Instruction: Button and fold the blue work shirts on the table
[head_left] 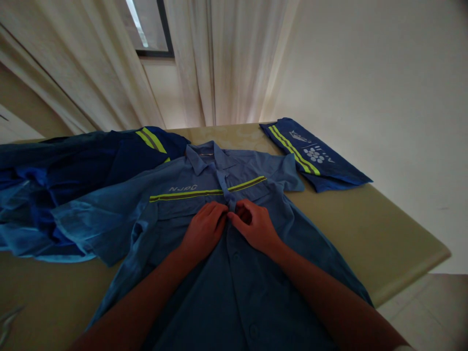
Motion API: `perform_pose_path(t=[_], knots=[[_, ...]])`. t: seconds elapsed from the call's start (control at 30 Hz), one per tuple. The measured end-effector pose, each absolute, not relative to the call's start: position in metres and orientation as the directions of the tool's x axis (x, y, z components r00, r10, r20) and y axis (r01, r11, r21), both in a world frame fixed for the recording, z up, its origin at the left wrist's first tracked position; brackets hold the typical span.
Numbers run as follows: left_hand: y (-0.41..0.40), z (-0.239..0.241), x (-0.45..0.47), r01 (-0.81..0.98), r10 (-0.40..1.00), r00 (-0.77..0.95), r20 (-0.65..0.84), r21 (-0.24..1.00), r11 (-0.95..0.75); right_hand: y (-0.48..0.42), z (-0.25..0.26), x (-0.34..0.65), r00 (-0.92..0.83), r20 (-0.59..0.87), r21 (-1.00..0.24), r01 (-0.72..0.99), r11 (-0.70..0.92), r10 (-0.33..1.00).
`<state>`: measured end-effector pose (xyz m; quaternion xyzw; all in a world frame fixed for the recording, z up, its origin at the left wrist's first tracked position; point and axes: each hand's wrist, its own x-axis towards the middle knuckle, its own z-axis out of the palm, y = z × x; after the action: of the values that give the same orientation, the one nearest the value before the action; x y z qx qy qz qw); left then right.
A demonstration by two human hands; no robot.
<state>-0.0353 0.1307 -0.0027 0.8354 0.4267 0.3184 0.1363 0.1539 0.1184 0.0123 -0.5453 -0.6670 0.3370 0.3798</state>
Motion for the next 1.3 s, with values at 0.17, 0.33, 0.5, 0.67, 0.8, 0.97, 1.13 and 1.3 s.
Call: perform_pose_path(t=[0.17,0.33,0.5,0.67,0.8,0.97,1.13,1.3], knots=[[0.1293,0.0007,-0.0350,0.616,0.784,0.400,0.474,0.494,-0.614,0.1201,0.0091,0.1521,-0.066,0.188,-0.818,0.542,0.193,0.980],[0.1270,0.0030,-0.0342,0.633,0.695,0.470,0.543,0.342,-0.695,0.1191,0.0083,0.1516,-0.098,0.189,-0.820,0.533,0.212,0.977],[0.1267,0.0009,-0.0347,0.628,0.690,0.455,0.563,0.347,-0.697,0.1176,0.0119,0.1509,-0.096,0.161,-0.848,0.495,0.188,0.982],[0.1268,0.0023,-0.0356,0.627,0.707,0.417,0.571,0.382,-0.679,0.1187,0.0126,0.1523,-0.026,0.209,-0.769,0.613,0.181,0.978],[0.1265,0.0033,-0.0356,0.627,0.650,0.473,0.595,0.291,-0.723,0.1174,0.0116,0.1519,-0.046,0.229,-0.749,0.630,0.206,0.972],[0.1266,0.0006,-0.0357,0.631,0.648,0.471,0.598,0.285,-0.721,0.1146,0.0112,0.1509,-0.056,0.190,-0.812,0.552,0.188,0.980],[0.1266,0.0012,-0.0344,0.649,0.640,0.501,0.583,0.236,-0.723,0.1152,0.0088,0.1509,-0.062,0.183,-0.820,0.540,0.187,0.981],[0.1266,0.0049,-0.0336,0.647,0.611,0.511,0.605,0.197,-0.737,0.1155,0.0106,0.1512,-0.061,0.152,-0.840,0.518,0.161,0.987]])
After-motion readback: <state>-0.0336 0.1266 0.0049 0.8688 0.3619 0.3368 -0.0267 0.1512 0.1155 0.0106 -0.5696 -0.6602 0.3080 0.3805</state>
